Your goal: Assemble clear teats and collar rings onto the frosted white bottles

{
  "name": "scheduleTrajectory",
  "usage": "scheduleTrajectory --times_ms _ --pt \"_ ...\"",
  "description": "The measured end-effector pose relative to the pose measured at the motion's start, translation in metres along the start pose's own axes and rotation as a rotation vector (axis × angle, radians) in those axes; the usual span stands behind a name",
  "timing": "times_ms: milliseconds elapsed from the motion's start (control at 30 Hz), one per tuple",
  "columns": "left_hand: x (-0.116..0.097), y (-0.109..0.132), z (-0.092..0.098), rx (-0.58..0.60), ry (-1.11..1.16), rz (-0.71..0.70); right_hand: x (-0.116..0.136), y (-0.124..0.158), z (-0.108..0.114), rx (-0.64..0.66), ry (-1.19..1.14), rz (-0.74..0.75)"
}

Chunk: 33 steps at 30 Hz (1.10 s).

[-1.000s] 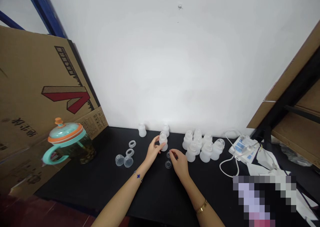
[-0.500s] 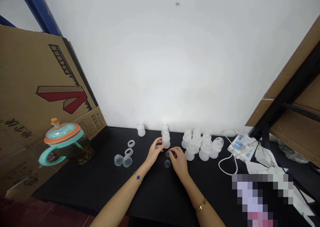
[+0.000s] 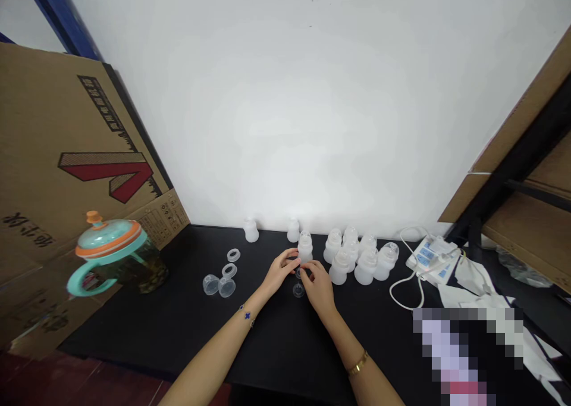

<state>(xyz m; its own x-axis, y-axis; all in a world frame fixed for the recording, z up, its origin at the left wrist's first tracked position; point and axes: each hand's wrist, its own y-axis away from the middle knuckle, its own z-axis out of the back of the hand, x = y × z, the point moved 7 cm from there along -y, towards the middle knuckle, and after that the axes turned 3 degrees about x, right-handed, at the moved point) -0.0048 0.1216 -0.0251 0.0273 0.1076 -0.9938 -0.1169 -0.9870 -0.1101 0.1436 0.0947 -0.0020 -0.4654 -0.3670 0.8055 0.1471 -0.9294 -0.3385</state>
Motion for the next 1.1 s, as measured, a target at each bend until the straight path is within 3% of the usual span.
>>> scheduleTrajectory --times_ms 500,1100 --pt "-0.003 0.003 -0.015 0.158 -0.061 -0.032 -0.003 0.000 -0.004 0.050 0.038 -0.035" --pt "-0.003 0.002 -0.024 0.263 -0.007 -0.037 -0.013 -0.001 0.001 -0.032 -0.023 -0.086"
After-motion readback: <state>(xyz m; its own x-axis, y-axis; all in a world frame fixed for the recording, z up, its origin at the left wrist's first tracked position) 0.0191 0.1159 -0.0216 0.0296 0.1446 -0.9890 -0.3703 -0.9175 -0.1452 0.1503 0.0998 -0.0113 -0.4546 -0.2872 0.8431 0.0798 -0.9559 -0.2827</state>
